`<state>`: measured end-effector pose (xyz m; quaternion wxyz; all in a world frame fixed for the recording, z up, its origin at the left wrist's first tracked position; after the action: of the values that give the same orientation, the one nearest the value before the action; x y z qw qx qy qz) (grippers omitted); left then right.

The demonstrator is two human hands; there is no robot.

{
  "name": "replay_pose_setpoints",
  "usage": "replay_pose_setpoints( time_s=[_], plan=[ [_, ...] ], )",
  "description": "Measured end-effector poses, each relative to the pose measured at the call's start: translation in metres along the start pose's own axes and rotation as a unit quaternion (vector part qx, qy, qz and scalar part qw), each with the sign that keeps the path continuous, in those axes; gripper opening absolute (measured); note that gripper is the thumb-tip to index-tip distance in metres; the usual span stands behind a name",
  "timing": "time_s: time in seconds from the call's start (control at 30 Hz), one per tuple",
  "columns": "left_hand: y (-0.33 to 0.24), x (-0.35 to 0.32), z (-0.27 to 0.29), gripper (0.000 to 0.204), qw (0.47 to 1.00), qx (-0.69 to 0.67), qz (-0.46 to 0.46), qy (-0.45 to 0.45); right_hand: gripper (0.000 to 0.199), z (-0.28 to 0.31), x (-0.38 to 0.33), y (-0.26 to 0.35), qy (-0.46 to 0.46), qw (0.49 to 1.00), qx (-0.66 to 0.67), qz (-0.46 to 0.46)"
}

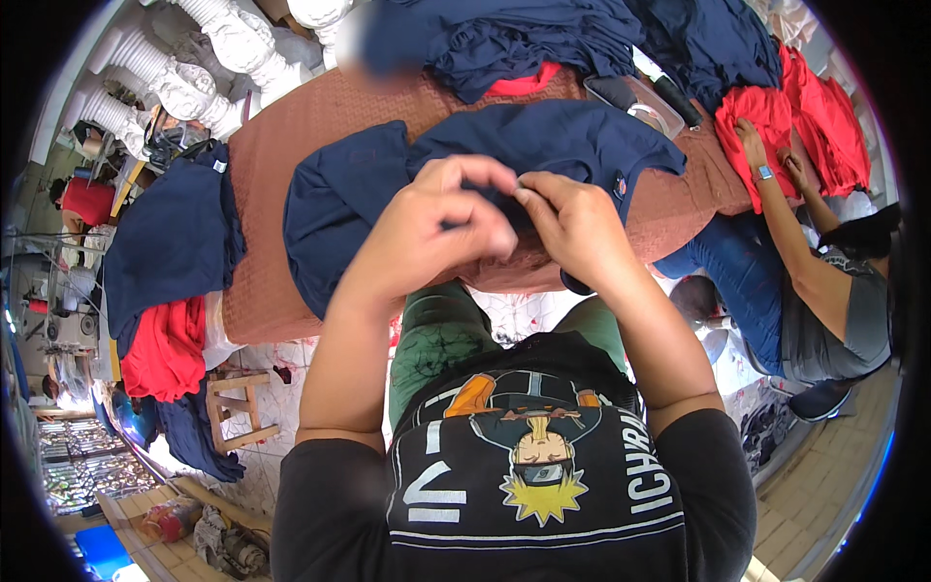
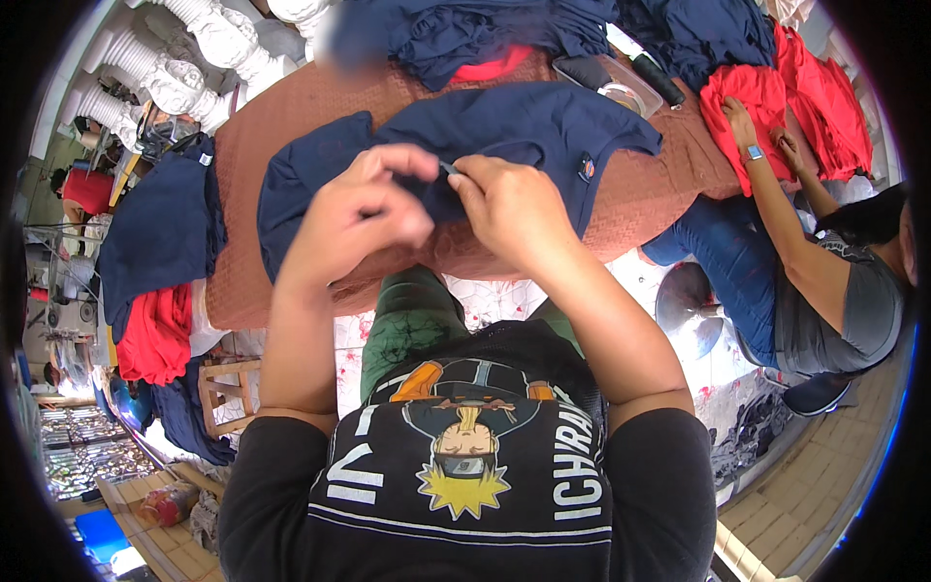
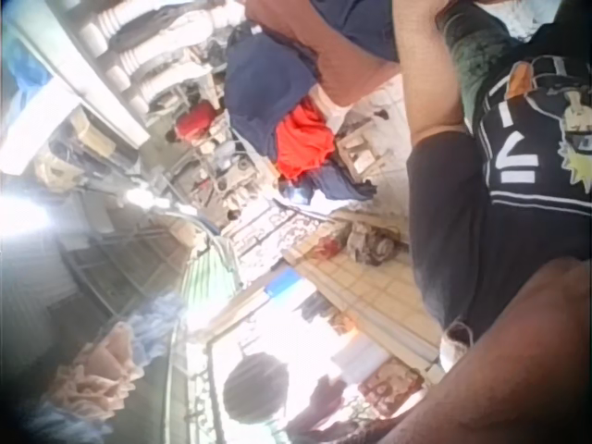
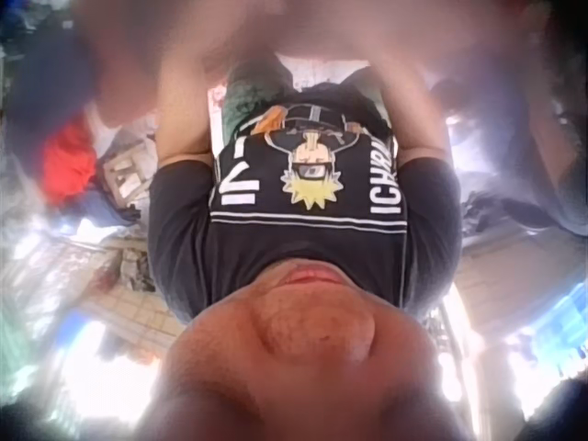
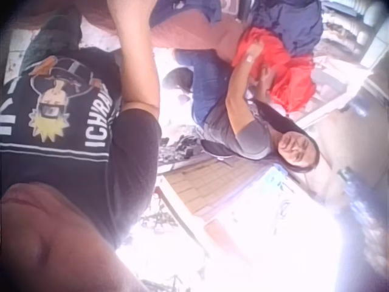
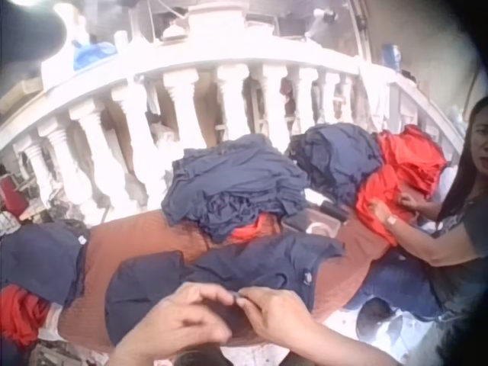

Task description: The person trims loose red threads from navy blue t-shirts using snips, handling the shirts one at a time and placing them into a stack.

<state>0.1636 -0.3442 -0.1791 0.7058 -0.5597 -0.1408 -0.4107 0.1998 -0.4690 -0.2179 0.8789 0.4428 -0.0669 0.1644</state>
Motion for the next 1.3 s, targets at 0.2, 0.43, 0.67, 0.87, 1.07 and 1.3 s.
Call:
replay_pose_setpoints(
  time_s=[0.2,0.43,0.67,0.87,1.07,1.3],
  plan=[
    [-0.008,-0.016,-0.011,0.028,0.974,-0.083,0.211,0.027,0.028,0.041,0.012,-0.047,-0.013,0.982,0.144,-0.122],
    [0.080,-0.031,-0.025,0.042,0.891,0.332,0.307,0.034,0.035,0.006,0.020,-0.051,0.060,0.995,-0.019,-0.075],
    [0.086,-0.038,-0.014,0.018,0.947,0.236,0.198,-0.088,0.018,0.008,0.027,-0.039,0.061,0.995,0.032,-0.075],
    [0.064,-0.034,-0.037,0.050,0.935,-0.213,0.246,-0.144,0.014,-0.006,0.030,-0.077,0.100,0.962,0.203,-0.151],
    [0.062,-0.043,-0.026,0.047,0.937,-0.175,0.234,-0.193,0.016,0.026,0.011,-0.009,-0.030,0.989,0.143,0.000],
    [0.046,-0.032,-0.021,0.044,0.962,-0.029,0.184,-0.198,0.020,0.022,-0.005,0.020,-0.017,0.989,0.126,0.070]
  ],
)
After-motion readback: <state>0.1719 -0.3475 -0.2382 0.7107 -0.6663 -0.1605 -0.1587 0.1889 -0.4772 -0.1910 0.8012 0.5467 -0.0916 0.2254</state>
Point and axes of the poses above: each hand's wrist, its own x-axis towards the middle knuckle, its own z-axis out of the back of the hand, y = z × x, the point moved 10 cm from there along x, towards the middle knuckle, and after that the axes turned 15 degrees about -z, right-handed, at the moved point
